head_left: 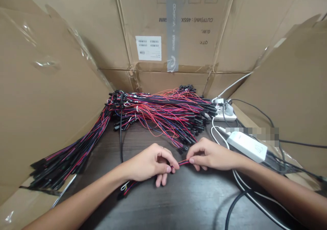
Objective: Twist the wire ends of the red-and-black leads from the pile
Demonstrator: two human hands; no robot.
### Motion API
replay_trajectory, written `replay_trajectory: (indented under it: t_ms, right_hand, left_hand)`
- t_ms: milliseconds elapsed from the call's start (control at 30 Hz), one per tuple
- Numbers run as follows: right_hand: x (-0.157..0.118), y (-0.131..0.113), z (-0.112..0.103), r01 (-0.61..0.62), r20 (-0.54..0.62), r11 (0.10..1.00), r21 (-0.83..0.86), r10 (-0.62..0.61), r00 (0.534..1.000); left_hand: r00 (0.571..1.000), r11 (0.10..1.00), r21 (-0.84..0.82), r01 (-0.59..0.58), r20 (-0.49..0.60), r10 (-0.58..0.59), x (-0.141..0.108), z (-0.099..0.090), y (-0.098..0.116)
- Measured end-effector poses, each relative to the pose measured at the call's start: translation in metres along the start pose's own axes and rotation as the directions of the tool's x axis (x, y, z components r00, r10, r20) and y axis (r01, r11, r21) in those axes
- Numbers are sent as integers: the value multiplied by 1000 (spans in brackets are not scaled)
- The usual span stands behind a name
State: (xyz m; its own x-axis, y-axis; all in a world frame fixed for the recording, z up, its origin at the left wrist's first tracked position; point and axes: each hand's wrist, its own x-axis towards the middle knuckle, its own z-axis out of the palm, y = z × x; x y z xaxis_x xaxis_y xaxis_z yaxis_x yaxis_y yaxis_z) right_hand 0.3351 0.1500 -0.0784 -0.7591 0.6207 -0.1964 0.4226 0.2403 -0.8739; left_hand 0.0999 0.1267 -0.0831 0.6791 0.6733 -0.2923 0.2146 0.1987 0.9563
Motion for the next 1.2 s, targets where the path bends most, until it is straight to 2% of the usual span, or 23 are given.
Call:
replay_trajectory:
  t_ms: [333, 533, 667, 1067, 1200]
  right_hand:
    - [-2, 0, 10, -4, 58, 995, 98, -2, 998]
    - [-1, -3, 12, 75, 29, 997, -15, -74, 997]
    - [-2, -6, 12, 65, 12, 995, -70, -65, 998]
    - [-1, -6, 12, 49, 25, 997, -51, -48, 999]
    - [0, -3, 12, 65, -15, 997, -37, -65, 998]
  left_hand:
    - [1000, 1000, 3, 6, 24, -6, 0, 5, -1]
    - [999, 1000, 3, 0, 37, 0, -1, 8, -1]
    - [999, 999, 40, -5, 53, 3, -1, 8, 0]
    - [993, 1000, -2, -10, 114, 10, -2, 8, -1]
    - [993, 999, -30, -22, 114, 26, -1, 8, 0]
